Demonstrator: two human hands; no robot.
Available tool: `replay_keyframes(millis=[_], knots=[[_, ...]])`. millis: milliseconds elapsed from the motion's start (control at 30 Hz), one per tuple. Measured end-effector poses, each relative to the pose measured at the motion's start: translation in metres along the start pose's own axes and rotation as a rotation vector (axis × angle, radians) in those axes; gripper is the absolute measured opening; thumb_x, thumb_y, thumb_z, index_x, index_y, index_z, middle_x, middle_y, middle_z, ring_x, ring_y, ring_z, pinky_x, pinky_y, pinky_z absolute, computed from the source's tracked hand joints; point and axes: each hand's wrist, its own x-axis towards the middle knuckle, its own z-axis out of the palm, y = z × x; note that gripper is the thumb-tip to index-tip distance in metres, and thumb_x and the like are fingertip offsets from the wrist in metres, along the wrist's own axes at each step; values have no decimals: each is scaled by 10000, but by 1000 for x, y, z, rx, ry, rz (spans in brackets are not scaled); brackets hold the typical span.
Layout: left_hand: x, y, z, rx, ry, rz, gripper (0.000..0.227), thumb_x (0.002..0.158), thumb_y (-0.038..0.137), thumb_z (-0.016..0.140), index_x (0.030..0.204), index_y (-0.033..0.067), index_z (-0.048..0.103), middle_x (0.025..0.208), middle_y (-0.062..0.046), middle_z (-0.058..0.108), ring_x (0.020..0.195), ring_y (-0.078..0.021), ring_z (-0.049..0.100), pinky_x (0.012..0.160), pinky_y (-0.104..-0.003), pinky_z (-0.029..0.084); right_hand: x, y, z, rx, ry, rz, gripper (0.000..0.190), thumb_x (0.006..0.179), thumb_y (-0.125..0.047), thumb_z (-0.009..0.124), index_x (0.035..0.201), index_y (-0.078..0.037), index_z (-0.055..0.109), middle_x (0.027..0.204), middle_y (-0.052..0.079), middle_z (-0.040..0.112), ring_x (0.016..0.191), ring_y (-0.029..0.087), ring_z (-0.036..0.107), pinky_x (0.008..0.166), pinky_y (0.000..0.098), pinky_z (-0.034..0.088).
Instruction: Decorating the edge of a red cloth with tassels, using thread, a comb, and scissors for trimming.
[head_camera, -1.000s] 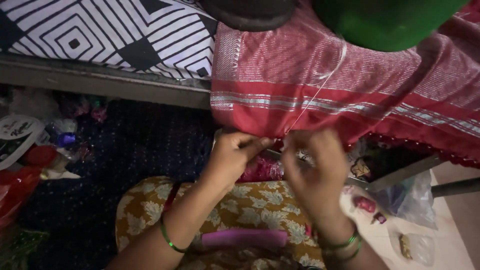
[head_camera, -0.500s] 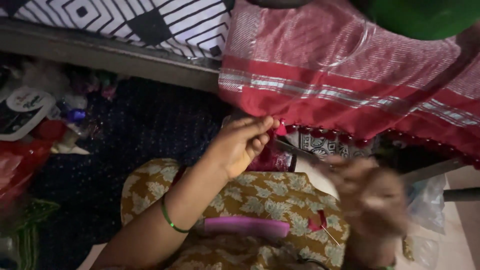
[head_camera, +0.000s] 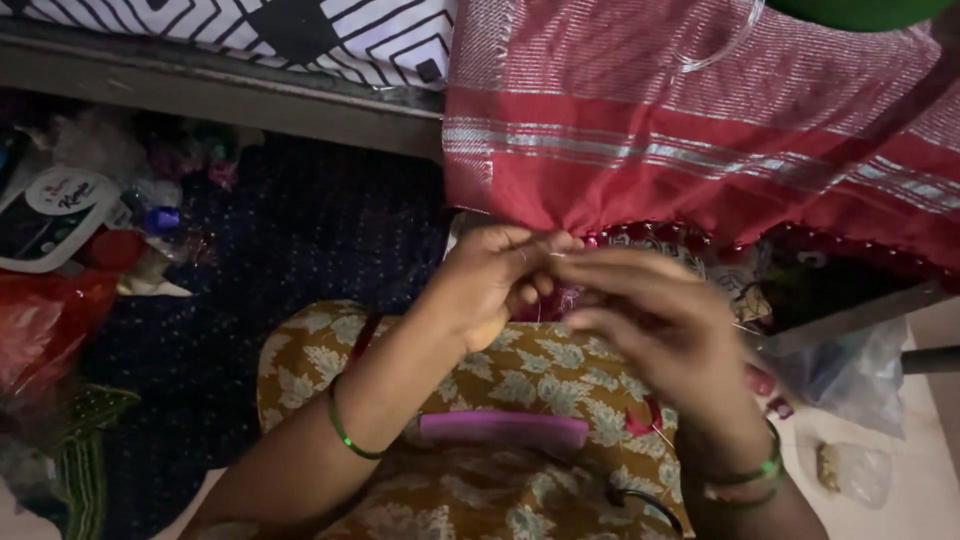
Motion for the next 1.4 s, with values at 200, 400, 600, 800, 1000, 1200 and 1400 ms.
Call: replay_keyframes(millis=[200, 400, 600, 800, 1000, 1200, 1400], knots=[[0, -4, -9, -80, -113, 63, 144, 963, 67, 626, 1021, -43, 700, 807, -53, 681, 683, -121, 618, 573, -251, 502, 19, -22, 18, -202, -261, 26, 548, 814, -24, 795, 1340, -71, 648, 1398, 84, 637, 1203, 224, 696, 921, 346, 584], [-5, 10, -10, -46, -44, 44, 198, 1004, 163, 692, 1068, -14, 754, 921, -27, 713, 710, -54, 567, 594, -186, 423, -18, -11, 8, -32, -227, 211, 591, 813, 80, 727, 1370, -76, 606, 1419, 121, 569, 931, 162, 709, 822, 291, 619], [-5, 15, -7, -88, -54, 46, 190, 950, 172, 722, 1047, 12, 754, 1016, -47, 757, 687, -52, 558, 587, -188, 422, -48, 4, 1, 173, -161, 377, 555, 847, 86, 684, 1373, -32, 550, 1358, 130, 611, 941, 132, 712, 763, 292, 640], [-12, 20, -6, 76, -7, 114, 208, 960, 170, 724, 1025, -21, 774, 848, -33, 721, 639, -54, 551, 561, -200, 426, -40, -7, 7, 176, -70, 591, 541, 834, 10, 717, 1355, -35, 576, 1309, 112, 715, 674, 108, 679, 446, 239, 549], [-22, 38, -1, 445, 95, 229, 219, 945, 165, 726, 1031, -29, 781, 691, -33, 656, 567, -61, 548, 512, -212, 443, -37, 2, -2, -364, -172, 610, 558, 802, -104, 828, 1353, -126, 738, 886, 118, 702, 635, 151, 666, 569, 288, 546], [-20, 38, -10, 319, 41, 218, 201, 944, 134, 709, 1034, -39, 758, 787, -8, 721, 611, -60, 579, 533, -220, 473, -41, -4, -4, -251, -75, 226, 132, 815, -17, 760, 943, -33, 789, 1088, 87, 652, 969, 148, 669, 754, 251, 570], [-20, 41, -9, 411, 51, 233, 205, 954, 155, 705, 1041, -16, 777, 730, -29, 694, 585, -56, 583, 510, -227, 480, -37, -11, -9, 129, -3, 558, 107, 857, -33, 740, 954, -37, 784, 1186, 98, 718, 892, 140, 712, 714, 287, 629]])
